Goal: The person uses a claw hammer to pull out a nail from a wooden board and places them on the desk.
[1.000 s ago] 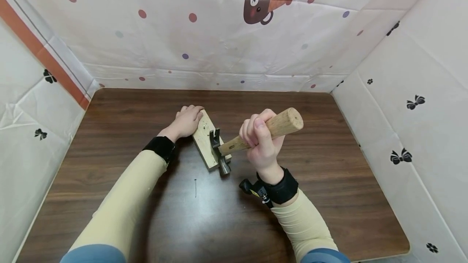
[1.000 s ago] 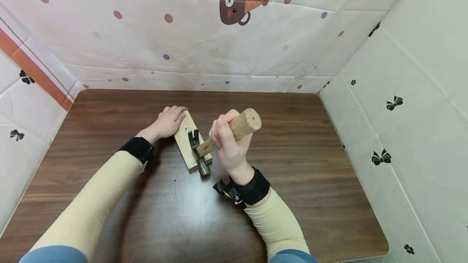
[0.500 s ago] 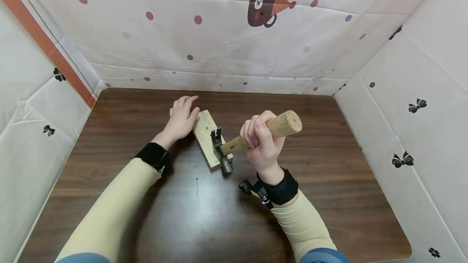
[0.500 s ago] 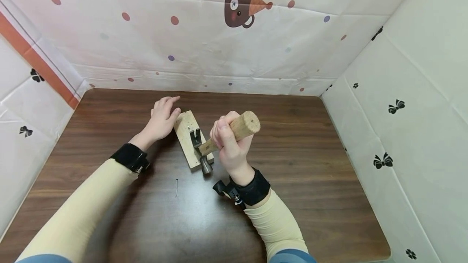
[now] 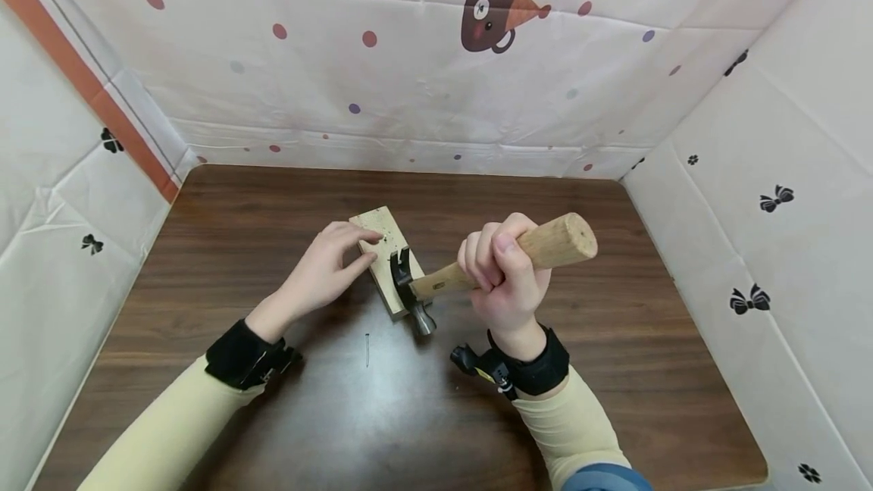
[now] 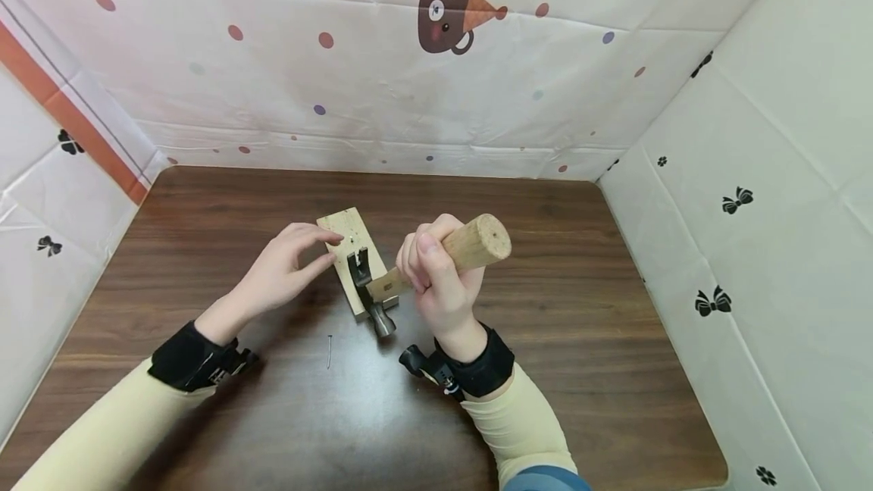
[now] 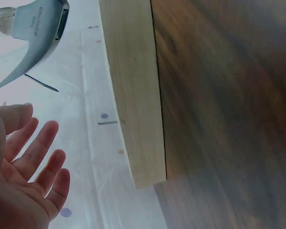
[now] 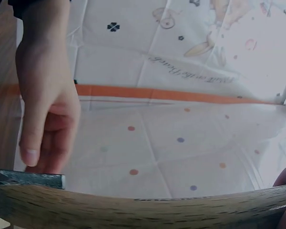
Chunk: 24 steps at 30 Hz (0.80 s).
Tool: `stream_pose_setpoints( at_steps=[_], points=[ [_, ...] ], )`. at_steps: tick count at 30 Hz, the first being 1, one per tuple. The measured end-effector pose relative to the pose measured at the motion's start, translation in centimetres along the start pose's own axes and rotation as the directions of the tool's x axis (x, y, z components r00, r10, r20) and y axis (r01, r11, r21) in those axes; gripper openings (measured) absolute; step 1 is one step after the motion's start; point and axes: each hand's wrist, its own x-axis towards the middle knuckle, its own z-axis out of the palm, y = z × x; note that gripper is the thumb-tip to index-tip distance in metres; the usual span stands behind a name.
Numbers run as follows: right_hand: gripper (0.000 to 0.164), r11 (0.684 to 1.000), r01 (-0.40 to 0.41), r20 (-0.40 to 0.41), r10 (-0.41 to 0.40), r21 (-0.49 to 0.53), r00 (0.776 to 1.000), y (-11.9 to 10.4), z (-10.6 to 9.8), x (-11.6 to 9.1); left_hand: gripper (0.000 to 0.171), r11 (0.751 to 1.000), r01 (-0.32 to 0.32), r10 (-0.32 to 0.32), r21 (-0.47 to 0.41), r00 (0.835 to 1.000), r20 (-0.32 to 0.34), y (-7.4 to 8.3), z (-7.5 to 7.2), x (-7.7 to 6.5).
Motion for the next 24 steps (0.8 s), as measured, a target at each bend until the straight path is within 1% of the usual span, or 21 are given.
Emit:
stream_pose_setpoints(
  at_steps=[4, 7, 10, 12, 16, 24],
  points=[
    [0.040, 0.999, -0.053, 0.008, 0.053, 0.000, 0.999, -0.7, 0.4, -0.3, 0.020, 0.998, -0.046, 0.046, 0.044, 0.999, 0.000, 0.8, 0.1, -1.1],
    [0.042, 0.996, -0.088, 0.018, 0.088, 0.007, 0.996, -1.1, 0.6, -0.5, 0.017, 0.991, -0.117, 0.117, 0.069, 0.993, 0.004, 1.2, 0.2, -1.7],
    [0.043, 0.994, -0.104, 0.031, 0.104, 0.024, 0.994, -1.4, 0.9, -0.6, 0.019, 0.982, -0.187, 0.186, 0.035, 0.982, 0.015, 1.3, 0.4, -1.9],
    [0.042, 0.994, -0.103, 0.039, 0.102, 0.028, 0.994, -1.6, 1.0, -0.6, 0.019, 0.976, -0.217, 0.217, 0.009, 0.976, 0.026, 1.4, 0.6, -1.9],
    [0.041, 0.995, -0.096, 0.053, 0.094, 0.035, 0.994, -1.8, 1.2, -0.7, 0.018, 0.971, -0.238, 0.238, -0.009, 0.970, 0.039, 1.4, 0.8, -2.0],
    [0.041, 0.995, -0.091, 0.063, 0.088, 0.040, 0.994, -1.9, 1.3, -1.0, 0.019, 0.962, -0.272, 0.272, 0.006, 0.961, 0.047, 1.4, 1.4, -1.9]
  ],
)
